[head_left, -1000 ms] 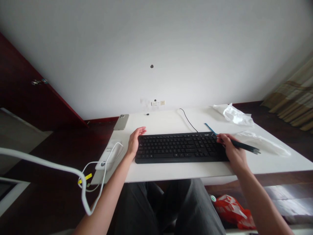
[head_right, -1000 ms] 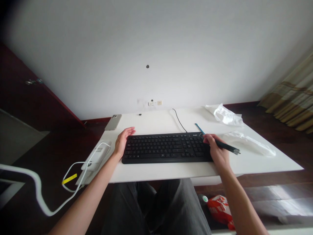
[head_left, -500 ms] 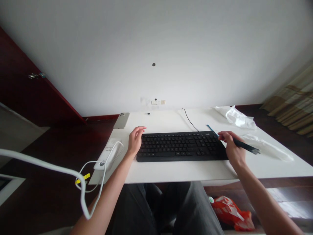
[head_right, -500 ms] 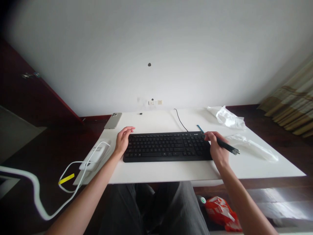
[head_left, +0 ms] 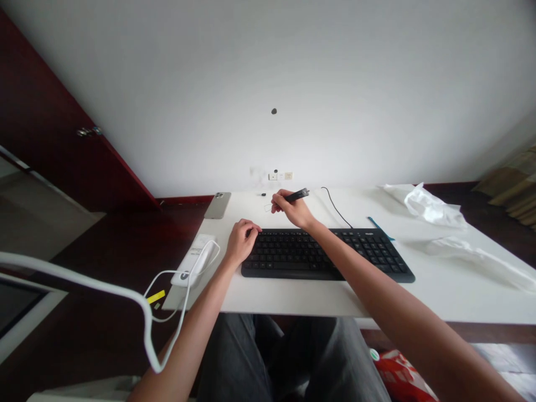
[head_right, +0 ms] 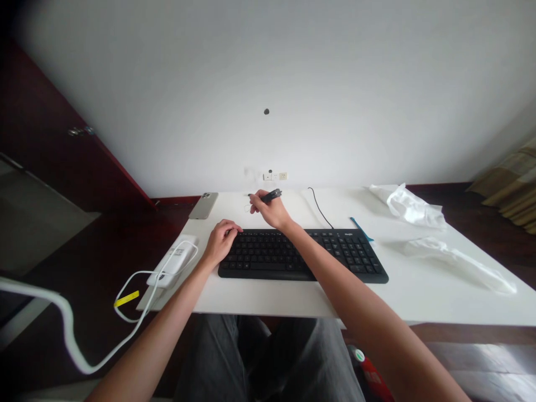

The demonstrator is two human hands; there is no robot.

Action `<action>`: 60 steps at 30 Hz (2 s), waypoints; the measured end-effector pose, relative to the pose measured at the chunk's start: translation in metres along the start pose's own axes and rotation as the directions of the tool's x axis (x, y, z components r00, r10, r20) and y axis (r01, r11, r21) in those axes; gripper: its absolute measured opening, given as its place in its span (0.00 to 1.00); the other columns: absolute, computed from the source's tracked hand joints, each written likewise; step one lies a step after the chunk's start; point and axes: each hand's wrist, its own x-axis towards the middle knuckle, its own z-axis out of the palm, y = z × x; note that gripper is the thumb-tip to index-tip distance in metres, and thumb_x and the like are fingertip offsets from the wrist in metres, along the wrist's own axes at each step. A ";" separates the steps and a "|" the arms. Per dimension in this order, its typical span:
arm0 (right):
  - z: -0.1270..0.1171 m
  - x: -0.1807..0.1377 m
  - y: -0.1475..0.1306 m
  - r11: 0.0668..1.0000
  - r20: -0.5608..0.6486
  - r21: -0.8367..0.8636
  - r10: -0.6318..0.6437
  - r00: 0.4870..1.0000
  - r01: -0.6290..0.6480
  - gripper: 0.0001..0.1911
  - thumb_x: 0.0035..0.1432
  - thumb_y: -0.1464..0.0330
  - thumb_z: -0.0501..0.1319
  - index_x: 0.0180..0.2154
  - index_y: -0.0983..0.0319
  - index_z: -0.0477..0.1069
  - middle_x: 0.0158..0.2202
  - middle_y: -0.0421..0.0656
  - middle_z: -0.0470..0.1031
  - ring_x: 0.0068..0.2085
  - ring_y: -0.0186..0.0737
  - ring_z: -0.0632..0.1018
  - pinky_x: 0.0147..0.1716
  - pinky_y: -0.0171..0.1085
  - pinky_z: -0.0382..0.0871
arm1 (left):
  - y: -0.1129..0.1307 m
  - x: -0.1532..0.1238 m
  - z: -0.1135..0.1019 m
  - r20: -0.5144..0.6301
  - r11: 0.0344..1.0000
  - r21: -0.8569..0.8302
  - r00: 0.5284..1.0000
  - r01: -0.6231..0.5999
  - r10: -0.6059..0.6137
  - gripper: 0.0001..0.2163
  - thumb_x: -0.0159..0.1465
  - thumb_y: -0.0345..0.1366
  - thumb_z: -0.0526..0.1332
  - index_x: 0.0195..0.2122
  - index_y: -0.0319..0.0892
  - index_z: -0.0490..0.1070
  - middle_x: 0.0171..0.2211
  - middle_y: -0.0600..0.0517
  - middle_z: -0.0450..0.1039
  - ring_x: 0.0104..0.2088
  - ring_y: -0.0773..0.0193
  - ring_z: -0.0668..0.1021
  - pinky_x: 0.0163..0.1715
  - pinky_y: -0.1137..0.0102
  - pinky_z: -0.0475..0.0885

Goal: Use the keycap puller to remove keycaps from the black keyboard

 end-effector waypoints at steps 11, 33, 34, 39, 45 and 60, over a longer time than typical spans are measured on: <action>0.023 -0.021 0.022 0.946 0.044 -0.316 -0.063 0.997 0.074 0.15 0.67 0.59 0.54 0.34 0.58 0.74 0.29 0.39 0.76 0.30 0.38 0.72 0.34 0.37 0.65 | -0.001 0.004 0.002 -0.013 0.999 -0.038 0.999 0.032 -0.032 0.13 0.67 0.28 0.55 0.31 0.44 0.77 0.38 0.49 0.77 0.43 0.59 0.79 0.50 0.64 0.73; 0.033 -0.022 0.023 0.945 0.137 -0.325 0.004 0.991 0.041 0.13 0.67 0.60 0.57 0.30 0.57 0.69 0.25 0.37 0.74 0.27 0.37 0.71 0.33 0.37 0.62 | -0.005 0.004 0.003 -0.057 0.999 -0.032 0.998 0.020 -0.022 0.07 0.67 0.34 0.61 0.39 0.46 0.80 0.41 0.50 0.81 0.42 0.59 0.81 0.42 0.67 0.74; 0.033 -0.022 0.024 0.957 0.145 -0.289 0.010 0.989 0.033 0.14 0.67 0.60 0.56 0.29 0.57 0.69 0.25 0.37 0.74 0.27 0.37 0.71 0.33 0.37 0.63 | -0.004 0.004 0.003 -0.057 0.998 -0.033 0.997 0.044 -0.046 0.07 0.67 0.34 0.61 0.39 0.45 0.80 0.41 0.50 0.82 0.39 0.60 0.81 0.41 0.68 0.74; 0.034 -0.023 0.027 0.992 0.198 -0.125 0.019 0.980 0.006 0.16 0.68 0.56 0.56 0.32 0.59 0.70 0.24 0.37 0.74 0.26 0.36 0.71 0.33 0.37 0.65 | 0.000 0.003 0.001 -0.010 0.991 -0.052 0.993 0.120 -0.121 0.07 0.66 0.35 0.61 0.38 0.45 0.80 0.37 0.53 0.83 0.33 0.63 0.80 0.37 0.68 0.72; 0.034 -0.023 0.024 0.995 0.168 -0.100 0.048 0.985 -0.031 0.19 0.68 0.53 0.55 0.34 0.60 0.71 0.20 0.36 0.70 0.24 0.35 0.69 0.30 0.35 0.63 | 0.002 0.003 0.001 -0.007 0.992 -0.101 0.997 0.071 -0.072 0.08 0.66 0.33 0.59 0.38 0.44 0.80 0.39 0.53 0.82 0.39 0.63 0.81 0.38 0.71 0.71; 0.036 -0.021 0.024 0.978 0.121 -0.206 0.001 0.993 0.024 0.20 0.69 0.58 0.54 0.29 0.60 0.72 0.23 0.37 0.72 0.27 0.35 0.71 0.33 0.35 0.62 | 0.004 0.002 0.001 -0.087 0.994 -0.029 0.990 0.107 -0.109 0.13 0.67 0.34 0.55 0.29 0.44 0.79 0.36 0.52 0.80 0.40 0.62 0.80 0.44 0.69 0.70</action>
